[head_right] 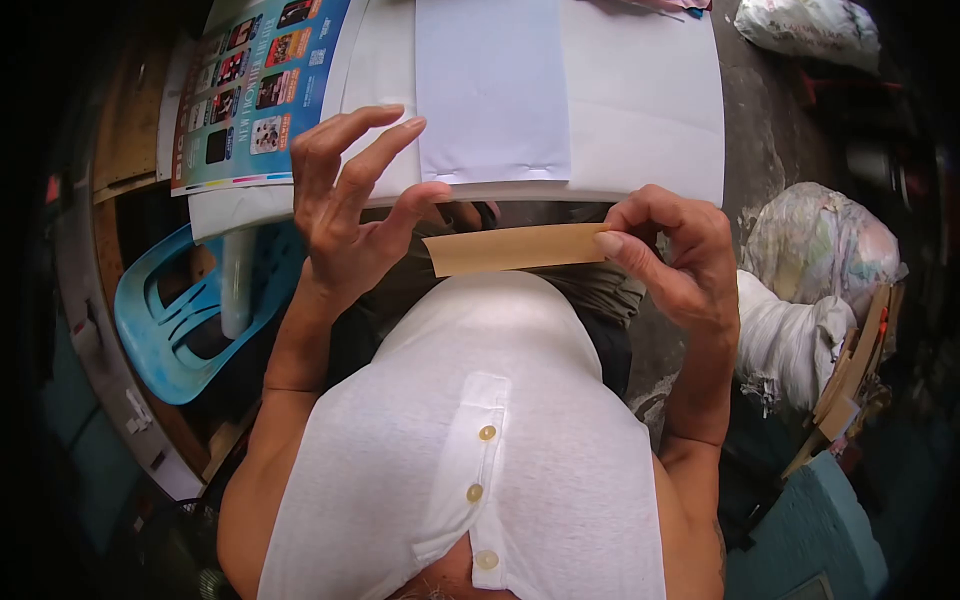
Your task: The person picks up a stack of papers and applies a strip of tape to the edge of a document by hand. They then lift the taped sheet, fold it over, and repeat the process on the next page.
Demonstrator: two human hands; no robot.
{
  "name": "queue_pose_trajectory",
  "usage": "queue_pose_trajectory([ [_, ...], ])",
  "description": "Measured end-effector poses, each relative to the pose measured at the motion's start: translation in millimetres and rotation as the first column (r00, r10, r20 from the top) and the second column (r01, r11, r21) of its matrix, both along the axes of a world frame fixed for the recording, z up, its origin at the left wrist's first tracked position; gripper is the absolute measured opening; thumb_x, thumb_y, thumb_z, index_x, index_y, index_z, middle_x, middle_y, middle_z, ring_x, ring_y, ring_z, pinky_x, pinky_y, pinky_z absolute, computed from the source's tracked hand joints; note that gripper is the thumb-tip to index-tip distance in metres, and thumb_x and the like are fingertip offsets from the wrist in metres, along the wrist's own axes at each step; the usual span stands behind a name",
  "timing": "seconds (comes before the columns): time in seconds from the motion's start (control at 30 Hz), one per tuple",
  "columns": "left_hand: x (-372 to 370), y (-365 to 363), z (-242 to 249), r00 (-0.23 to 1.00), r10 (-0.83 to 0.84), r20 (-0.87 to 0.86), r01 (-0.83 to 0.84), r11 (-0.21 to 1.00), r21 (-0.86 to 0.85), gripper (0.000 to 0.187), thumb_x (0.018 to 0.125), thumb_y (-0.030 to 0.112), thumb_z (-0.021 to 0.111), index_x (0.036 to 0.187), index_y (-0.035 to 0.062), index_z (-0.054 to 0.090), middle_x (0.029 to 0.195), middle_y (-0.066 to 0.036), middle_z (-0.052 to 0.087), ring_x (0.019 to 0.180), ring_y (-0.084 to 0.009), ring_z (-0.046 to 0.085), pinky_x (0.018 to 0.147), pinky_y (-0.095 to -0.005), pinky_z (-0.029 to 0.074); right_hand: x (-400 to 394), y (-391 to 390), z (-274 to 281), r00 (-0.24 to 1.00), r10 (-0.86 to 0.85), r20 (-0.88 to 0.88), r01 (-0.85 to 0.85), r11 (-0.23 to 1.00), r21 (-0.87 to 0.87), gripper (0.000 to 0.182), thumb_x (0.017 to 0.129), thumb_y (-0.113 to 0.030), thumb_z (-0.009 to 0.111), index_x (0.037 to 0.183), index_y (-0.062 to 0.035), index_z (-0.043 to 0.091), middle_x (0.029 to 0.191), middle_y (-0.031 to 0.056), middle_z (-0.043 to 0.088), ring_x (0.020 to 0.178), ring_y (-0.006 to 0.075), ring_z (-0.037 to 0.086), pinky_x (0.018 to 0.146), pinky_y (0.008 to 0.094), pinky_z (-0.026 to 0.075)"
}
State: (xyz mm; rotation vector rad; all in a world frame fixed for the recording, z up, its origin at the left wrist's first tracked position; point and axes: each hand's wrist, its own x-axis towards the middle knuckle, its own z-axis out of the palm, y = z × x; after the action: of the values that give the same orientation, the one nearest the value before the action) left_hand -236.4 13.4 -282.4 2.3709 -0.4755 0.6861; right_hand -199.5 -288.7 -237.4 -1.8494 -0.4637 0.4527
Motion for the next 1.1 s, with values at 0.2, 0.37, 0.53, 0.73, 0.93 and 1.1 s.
queue_pose_trajectory([
  [0.2, -50, -8, 17, 0.658, -0.432, -0.617, -0.395, 0.499, -0.771, 0.025, 0.103, 0.021, 0.062, 0.109, -0.0029, 0.066, 0.064, -0.001, 0.059, 0.054, -0.0018, 0.050, 0.047, -0.0181, 0.038, 1, 10, -10, 0.943, -0.097, -0.318, 0.127, 0.989, 0.073, 0.014, 0.090, -0.007, 0.073, 0.084, 0.0027, 0.066, 0.069, -0.0036, 0.059, 0.060, 0.0013, 0.044, 0.054, 0.0187, 0.033],
  [0.37, -44, -18, 9, 0.587, -0.376, -0.718, -0.541, 0.477, -0.692, 0.015, 0.100, 0.012, 0.065, 0.096, -0.0024, 0.067, 0.065, 0.001, 0.058, 0.049, -0.0013, 0.047, 0.040, -0.0178, 0.033, 11, 17, -16, 0.895, -0.133, -0.427, 0.157, 0.987, 0.023, 0.013, 0.091, -0.007, 0.073, 0.086, 0.0030, 0.067, 0.067, -0.0063, 0.055, 0.058, -0.0006, 0.040, 0.053, 0.0181, 0.028],
  [0.53, -35, -19, 10, 0.555, -0.344, -0.757, -0.568, 0.509, -0.647, 0.014, 0.099, 0.010, 0.065, 0.093, -0.0029, 0.067, 0.063, 0.001, 0.057, 0.046, -0.0008, 0.045, 0.039, -0.0179, 0.031, 11, 21, -18, 0.892, -0.182, -0.414, 0.186, 0.982, -0.031, 0.013, 0.091, -0.007, 0.074, 0.085, 0.0030, 0.066, 0.064, -0.0079, 0.052, 0.057, -0.0014, 0.038, 0.052, 0.0184, 0.027],
  [0.73, -29, -22, 12, 0.542, -0.262, -0.799, -0.622, 0.514, -0.591, 0.013, 0.096, 0.008, 0.069, 0.088, -0.0033, 0.068, 0.055, 0.004, 0.054, 0.045, 0.0007, 0.042, 0.042, -0.0189, 0.028, 10, 25, -24, 0.906, -0.219, -0.362, 0.199, 0.976, -0.093, 0.013, 0.091, -0.006, 0.073, 0.084, 0.0024, 0.067, 0.060, -0.0094, 0.049, 0.055, -0.0016, 0.036, 0.051, 0.0187, 0.025],
  [0.93, -29, -25, 8, 0.549, -0.185, -0.815, -0.651, 0.516, -0.557, 0.014, 0.094, 0.006, 0.071, 0.084, -0.0031, 0.068, 0.052, 0.007, 0.050, 0.046, 0.0027, 0.037, 0.045, -0.0187, 0.023, 6, 36, -23, 0.864, -0.301, -0.403, 0.293, 0.953, -0.084, 0.016, 0.092, -0.009, 0.074, 0.082, 0.0020, 0.067, 0.056, -0.0118, 0.044, 0.054, -0.0022, 0.032, 0.050, 0.0193, 0.024],
  [1.1, -27, -27, 10, 0.536, -0.159, -0.829, -0.666, 0.524, -0.531, 0.015, 0.094, 0.005, 0.070, 0.081, -0.0031, 0.067, 0.052, 0.007, 0.050, 0.047, 0.0034, 0.035, 0.045, -0.0186, 0.022, 9, 38, -19, 0.846, -0.315, -0.430, 0.291, 0.949, -0.123, 0.018, 0.093, -0.009, 0.072, 0.080, 0.0017, 0.066, 0.057, -0.0117, 0.044, 0.054, -0.0024, 0.032, 0.049, 0.0195, 0.024],
])
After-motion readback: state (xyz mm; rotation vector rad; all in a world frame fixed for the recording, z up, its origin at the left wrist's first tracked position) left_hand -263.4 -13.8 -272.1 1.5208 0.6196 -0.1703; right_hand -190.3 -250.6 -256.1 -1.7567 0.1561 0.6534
